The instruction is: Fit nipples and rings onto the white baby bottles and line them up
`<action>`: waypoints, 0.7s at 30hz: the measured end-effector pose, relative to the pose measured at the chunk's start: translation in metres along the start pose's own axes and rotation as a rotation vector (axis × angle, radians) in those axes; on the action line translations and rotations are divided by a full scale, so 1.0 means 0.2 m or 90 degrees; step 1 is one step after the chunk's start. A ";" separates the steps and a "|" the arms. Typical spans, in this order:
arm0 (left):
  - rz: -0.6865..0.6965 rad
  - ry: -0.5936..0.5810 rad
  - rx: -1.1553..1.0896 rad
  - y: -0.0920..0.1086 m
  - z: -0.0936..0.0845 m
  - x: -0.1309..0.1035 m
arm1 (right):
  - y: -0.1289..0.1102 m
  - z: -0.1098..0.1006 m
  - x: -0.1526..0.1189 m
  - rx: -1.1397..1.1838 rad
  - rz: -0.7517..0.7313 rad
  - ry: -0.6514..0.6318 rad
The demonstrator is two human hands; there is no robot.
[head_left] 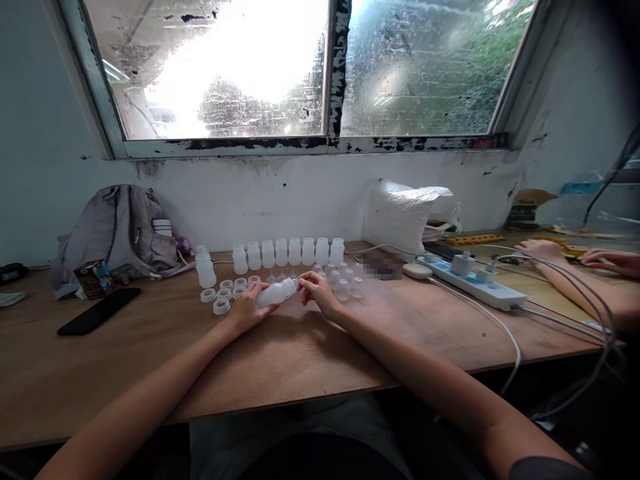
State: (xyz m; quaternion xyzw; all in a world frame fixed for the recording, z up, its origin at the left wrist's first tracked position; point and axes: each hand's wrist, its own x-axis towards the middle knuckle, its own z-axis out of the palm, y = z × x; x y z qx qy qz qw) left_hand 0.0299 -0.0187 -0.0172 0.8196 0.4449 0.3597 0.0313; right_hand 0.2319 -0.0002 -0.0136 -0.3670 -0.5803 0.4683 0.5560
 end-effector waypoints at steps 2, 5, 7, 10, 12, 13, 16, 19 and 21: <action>-0.001 0.002 0.002 0.00 0.00 0.00 | 0.01 0.00 0.00 -0.004 0.000 0.001; 0.002 0.002 0.009 0.00 -0.01 0.00 | 0.01 -0.01 0.00 -0.015 -0.001 0.001; 0.004 -0.004 0.020 -0.01 -0.01 0.00 | 0.02 -0.01 0.00 -0.021 -0.004 -0.002; 0.006 -0.009 0.039 -0.01 -0.02 0.00 | 0.02 -0.02 0.01 -0.025 -0.008 -0.007; 0.008 -0.006 0.044 -0.01 -0.02 0.00 | 0.03 -0.02 0.01 -0.030 -0.010 -0.007; 0.011 -0.003 0.045 -0.01 -0.02 0.00 | 0.03 -0.02 0.01 -0.035 -0.012 -0.005; 0.020 0.006 0.051 -0.02 -0.02 -0.01 | 0.03 -0.02 0.01 -0.055 -0.014 -0.001; 0.036 0.010 0.056 -0.02 -0.02 -0.01 | 0.02 -0.01 0.01 -0.065 -0.013 0.002; 0.050 0.009 0.059 -0.02 -0.02 -0.01 | 0.02 -0.01 0.01 -0.065 -0.010 0.000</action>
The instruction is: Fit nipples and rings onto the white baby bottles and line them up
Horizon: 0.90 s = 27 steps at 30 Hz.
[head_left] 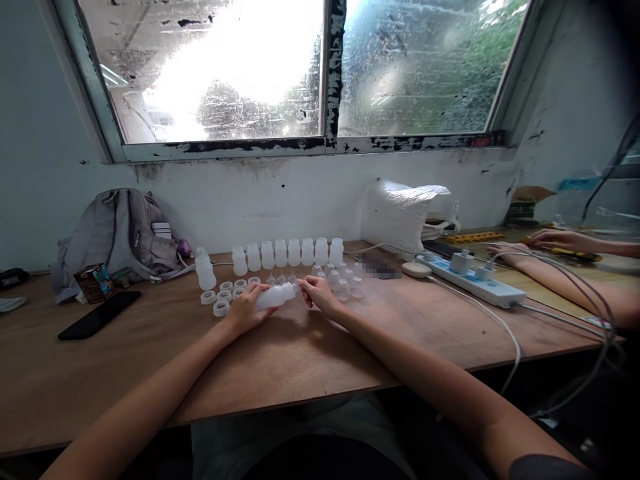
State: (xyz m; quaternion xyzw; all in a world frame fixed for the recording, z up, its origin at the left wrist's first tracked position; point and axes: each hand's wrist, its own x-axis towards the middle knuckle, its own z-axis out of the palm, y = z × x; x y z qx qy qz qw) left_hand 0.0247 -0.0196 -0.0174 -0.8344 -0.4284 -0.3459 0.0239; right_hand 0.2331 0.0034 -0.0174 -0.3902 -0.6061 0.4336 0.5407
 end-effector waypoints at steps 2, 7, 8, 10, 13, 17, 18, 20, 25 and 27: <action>0.015 -0.001 0.002 0.00 0.00 0.00 | 0.00 0.00 0.00 -0.002 0.007 -0.011; 0.030 0.001 0.009 0.01 -0.01 0.00 | 0.02 -0.02 0.02 -0.031 0.065 -0.038; 0.029 0.001 0.013 0.01 -0.01 0.00 | 0.02 -0.03 0.02 -0.037 0.079 -0.041; 0.029 0.002 0.025 0.00 -0.01 0.00 | 0.01 -0.03 0.02 -0.035 0.095 -0.059; 0.037 0.002 0.044 -0.01 0.00 0.00 | -0.01 -0.03 0.01 -0.007 0.092 -0.117; 0.089 0.020 0.096 -0.01 -0.01 0.00 | -0.02 -0.02 0.00 0.016 0.077 -0.141; 0.109 0.029 0.114 -0.01 -0.01 0.00 | -0.02 -0.01 0.00 0.020 0.082 -0.139; 0.141 0.043 0.142 -0.01 -0.02 0.00 | -0.02 -0.01 -0.01 0.026 0.095 -0.136; 0.086 0.005 0.097 0.02 -0.02 0.00 | -0.02 -0.02 0.00 0.001 0.066 -0.126; 0.043 -0.022 0.049 0.03 -0.02 -0.01 | -0.02 -0.01 0.00 -0.016 0.050 -0.122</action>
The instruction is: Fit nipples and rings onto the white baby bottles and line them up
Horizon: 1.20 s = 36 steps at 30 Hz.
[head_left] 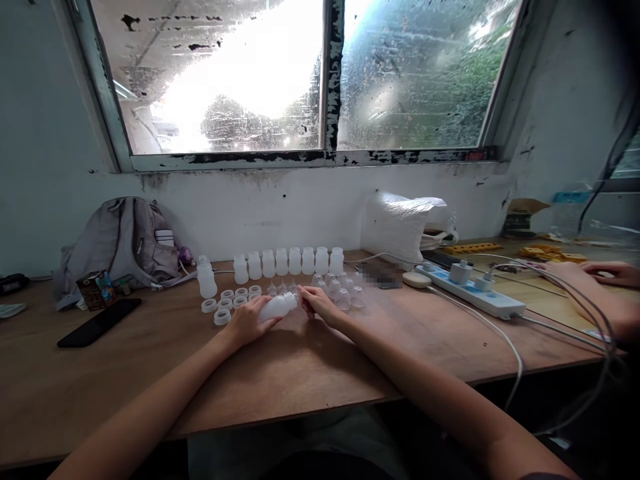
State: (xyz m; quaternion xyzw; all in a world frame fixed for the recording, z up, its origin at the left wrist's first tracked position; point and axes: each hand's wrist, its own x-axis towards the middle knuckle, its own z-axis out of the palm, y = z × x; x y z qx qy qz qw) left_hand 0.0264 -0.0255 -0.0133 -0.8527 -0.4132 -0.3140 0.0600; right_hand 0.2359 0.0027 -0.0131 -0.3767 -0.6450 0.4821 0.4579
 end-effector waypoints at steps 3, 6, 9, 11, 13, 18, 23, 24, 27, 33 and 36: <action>-0.051 -0.023 -0.045 0.01 0.00 0.01 | 0.00 0.01 -0.01 -0.021 -0.015 0.000; -0.077 -0.026 -0.053 0.00 -0.01 0.01 | 0.00 0.03 -0.02 -0.033 -0.017 -0.004; -0.058 -0.049 -0.036 -0.01 -0.03 0.01 | 0.00 0.03 -0.02 -0.002 -0.001 -0.014; -0.028 -0.071 -0.003 -0.02 -0.04 0.01 | 0.00 0.02 -0.02 0.024 0.011 -0.043; 0.001 -0.080 0.039 -0.03 -0.05 0.01 | 0.00 0.02 -0.02 0.033 0.015 -0.076; 0.083 -0.066 0.090 -0.04 -0.07 0.00 | 0.00 0.03 -0.03 0.023 0.020 -0.137; 0.137 -0.022 0.123 -0.04 -0.05 0.00 | -0.02 0.03 -0.03 -0.042 0.015 -0.117; 0.140 -0.011 0.131 -0.04 -0.05 0.00 | -0.02 0.03 -0.03 -0.059 0.005 -0.115; 0.132 0.004 0.130 -0.03 -0.04 0.00 | -0.02 0.03 -0.03 -0.109 -0.033 -0.098; 0.066 -0.047 0.008 -0.02 -0.05 0.00 | 0.02 0.04 -0.04 -0.189 -0.048 -0.096; 0.029 -0.077 -0.045 -0.02 -0.05 0.01 | 0.00 0.04 -0.05 -0.255 -0.080 -0.088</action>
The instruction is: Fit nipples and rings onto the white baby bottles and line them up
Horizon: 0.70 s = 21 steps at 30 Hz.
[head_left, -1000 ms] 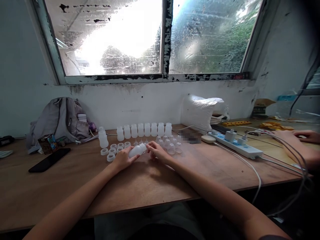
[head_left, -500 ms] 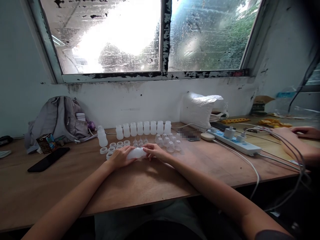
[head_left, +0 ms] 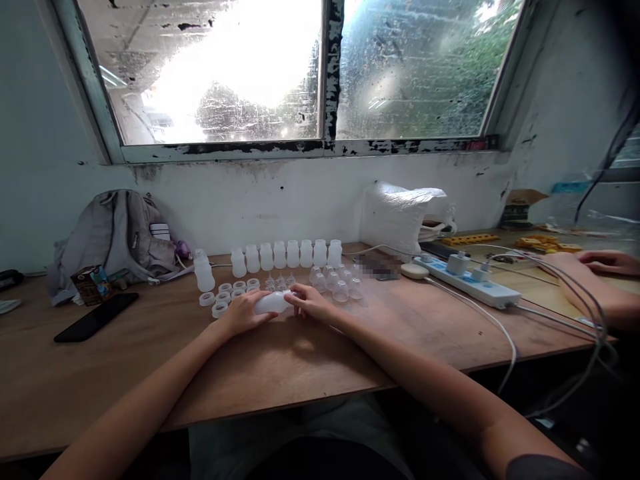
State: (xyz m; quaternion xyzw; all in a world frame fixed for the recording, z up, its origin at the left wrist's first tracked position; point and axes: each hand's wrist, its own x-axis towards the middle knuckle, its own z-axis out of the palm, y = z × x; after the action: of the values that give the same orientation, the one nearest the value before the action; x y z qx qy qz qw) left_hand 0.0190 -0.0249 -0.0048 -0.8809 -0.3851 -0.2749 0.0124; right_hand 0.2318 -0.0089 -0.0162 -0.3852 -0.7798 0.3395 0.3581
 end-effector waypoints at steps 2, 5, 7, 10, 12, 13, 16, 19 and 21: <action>-0.006 -0.024 -0.032 0.00 0.00 0.00 | -0.02 -0.01 -0.01 -0.083 -0.049 0.042; 0.004 -0.037 -0.039 0.01 0.00 0.00 | -0.03 -0.01 -0.01 -0.195 -0.117 0.089; 0.018 -0.031 -0.018 0.02 0.00 -0.01 | -0.04 -0.01 -0.02 -0.219 -0.124 0.093; 0.042 0.000 0.025 0.03 0.01 -0.01 | -0.05 0.00 -0.02 -0.192 -0.096 0.106; 0.057 0.028 0.053 0.03 0.01 -0.02 | -0.06 0.01 -0.03 -0.138 -0.062 0.107; 0.063 0.040 0.067 0.03 0.01 -0.02 | -0.07 0.01 -0.03 -0.101 -0.043 0.100; 0.074 0.057 0.108 0.03 0.02 -0.02 | -0.06 0.02 -0.02 0.027 0.014 0.065; 0.071 0.068 0.134 0.03 0.03 -0.02 | -0.05 0.03 -0.01 0.143 0.068 0.046; 0.064 0.074 0.155 0.02 0.05 -0.02 | -0.04 0.03 0.00 0.193 0.100 0.039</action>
State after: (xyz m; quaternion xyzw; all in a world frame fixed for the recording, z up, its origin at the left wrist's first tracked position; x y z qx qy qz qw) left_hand 0.0247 -0.0287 -0.0133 -0.8736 -0.3696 -0.2758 0.1553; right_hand 0.2246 -0.0143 -0.0138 -0.3967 -0.6761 0.4682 0.4079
